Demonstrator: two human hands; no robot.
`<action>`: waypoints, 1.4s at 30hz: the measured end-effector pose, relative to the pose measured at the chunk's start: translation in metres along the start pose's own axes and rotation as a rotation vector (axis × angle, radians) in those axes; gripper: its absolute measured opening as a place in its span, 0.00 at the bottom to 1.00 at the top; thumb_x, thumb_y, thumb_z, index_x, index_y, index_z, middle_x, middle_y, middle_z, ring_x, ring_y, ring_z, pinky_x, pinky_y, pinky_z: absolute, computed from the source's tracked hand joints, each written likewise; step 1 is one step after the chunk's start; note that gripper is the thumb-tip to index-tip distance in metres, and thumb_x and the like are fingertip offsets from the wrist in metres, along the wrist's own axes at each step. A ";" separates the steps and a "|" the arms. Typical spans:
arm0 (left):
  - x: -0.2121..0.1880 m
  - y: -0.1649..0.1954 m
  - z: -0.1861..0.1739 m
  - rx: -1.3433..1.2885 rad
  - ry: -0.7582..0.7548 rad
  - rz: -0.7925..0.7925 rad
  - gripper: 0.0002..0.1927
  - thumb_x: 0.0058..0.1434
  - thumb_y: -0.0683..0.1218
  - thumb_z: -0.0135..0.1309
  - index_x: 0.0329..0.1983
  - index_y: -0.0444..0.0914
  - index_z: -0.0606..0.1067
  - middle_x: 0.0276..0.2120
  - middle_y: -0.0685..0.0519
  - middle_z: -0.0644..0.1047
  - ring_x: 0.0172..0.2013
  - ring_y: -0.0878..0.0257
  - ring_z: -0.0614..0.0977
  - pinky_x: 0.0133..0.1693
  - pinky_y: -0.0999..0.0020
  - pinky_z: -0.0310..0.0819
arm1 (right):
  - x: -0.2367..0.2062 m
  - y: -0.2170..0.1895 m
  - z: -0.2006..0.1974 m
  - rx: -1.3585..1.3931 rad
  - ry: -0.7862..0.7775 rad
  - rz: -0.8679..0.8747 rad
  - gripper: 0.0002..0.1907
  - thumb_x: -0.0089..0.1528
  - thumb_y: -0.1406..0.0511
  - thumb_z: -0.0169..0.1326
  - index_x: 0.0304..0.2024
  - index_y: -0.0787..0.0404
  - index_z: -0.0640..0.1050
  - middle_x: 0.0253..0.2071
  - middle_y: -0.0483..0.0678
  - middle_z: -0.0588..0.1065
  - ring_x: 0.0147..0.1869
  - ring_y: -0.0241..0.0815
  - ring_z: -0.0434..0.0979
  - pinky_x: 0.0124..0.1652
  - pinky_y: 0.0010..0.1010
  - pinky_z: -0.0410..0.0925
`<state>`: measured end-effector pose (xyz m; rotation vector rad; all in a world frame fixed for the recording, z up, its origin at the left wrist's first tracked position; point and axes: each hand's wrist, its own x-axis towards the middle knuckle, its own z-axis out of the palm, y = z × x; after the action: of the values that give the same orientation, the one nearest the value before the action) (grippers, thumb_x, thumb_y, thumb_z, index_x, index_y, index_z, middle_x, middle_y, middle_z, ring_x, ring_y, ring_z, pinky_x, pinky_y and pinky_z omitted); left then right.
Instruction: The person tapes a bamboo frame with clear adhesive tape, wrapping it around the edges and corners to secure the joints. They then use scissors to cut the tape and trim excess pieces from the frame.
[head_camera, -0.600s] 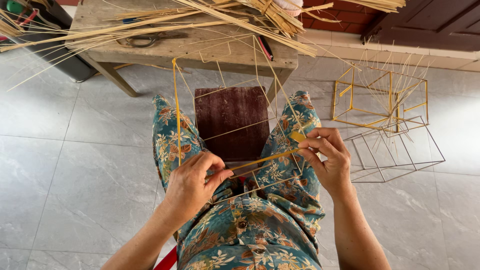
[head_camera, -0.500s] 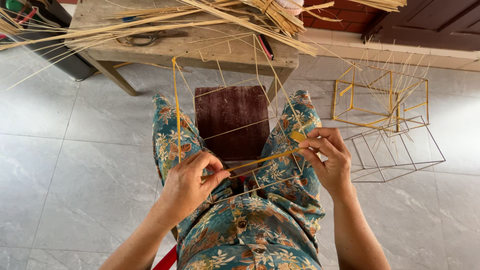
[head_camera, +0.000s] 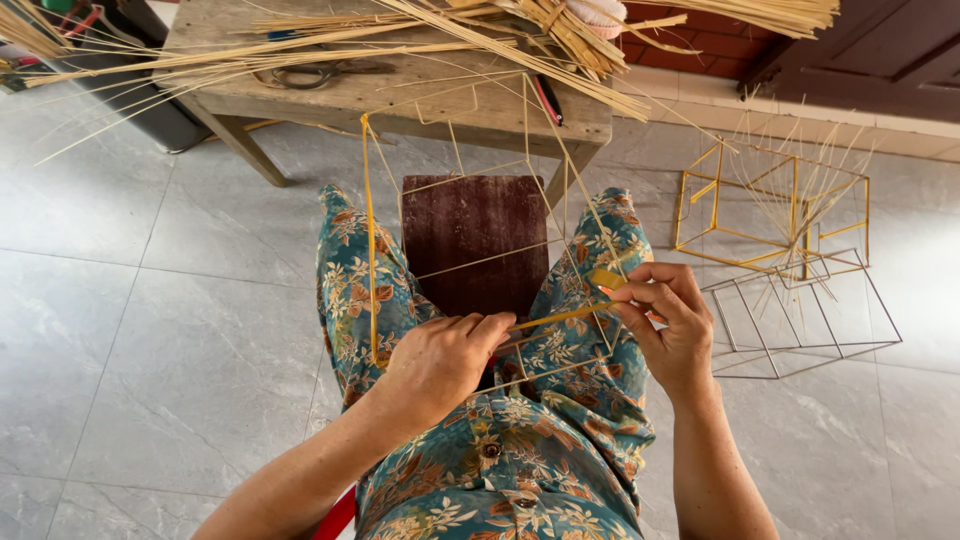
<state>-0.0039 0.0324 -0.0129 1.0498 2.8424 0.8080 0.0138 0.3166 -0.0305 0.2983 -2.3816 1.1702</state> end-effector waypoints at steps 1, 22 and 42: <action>-0.001 -0.002 0.001 -0.010 -0.003 -0.001 0.11 0.69 0.47 0.56 0.51 0.39 0.77 0.34 0.52 0.82 0.35 0.57 0.83 0.37 0.64 0.78 | 0.000 -0.001 0.001 0.009 0.003 0.003 0.10 0.59 0.75 0.64 0.42 0.64 0.81 0.49 0.48 0.73 0.47 0.36 0.80 0.44 0.26 0.78; 0.072 0.045 0.036 -0.003 0.213 0.210 0.10 0.66 0.48 0.54 0.41 0.36 0.74 0.31 0.49 0.80 0.34 0.55 0.84 0.37 0.61 0.78 | 0.003 0.002 -0.002 -0.021 0.012 0.031 0.12 0.57 0.75 0.65 0.43 0.62 0.82 0.48 0.47 0.75 0.46 0.36 0.80 0.44 0.26 0.77; -0.053 -0.037 -0.015 0.060 0.081 0.006 0.14 0.64 0.50 0.58 0.48 0.38 0.79 0.31 0.52 0.84 0.30 0.60 0.84 0.36 0.63 0.77 | -0.006 0.002 -0.006 0.107 -0.017 0.054 0.11 0.58 0.76 0.64 0.42 0.61 0.83 0.48 0.44 0.74 0.46 0.31 0.78 0.42 0.21 0.75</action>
<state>0.0126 -0.0305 -0.0264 1.0568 2.9496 0.7890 0.0198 0.3222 -0.0313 0.2807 -2.3590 1.3278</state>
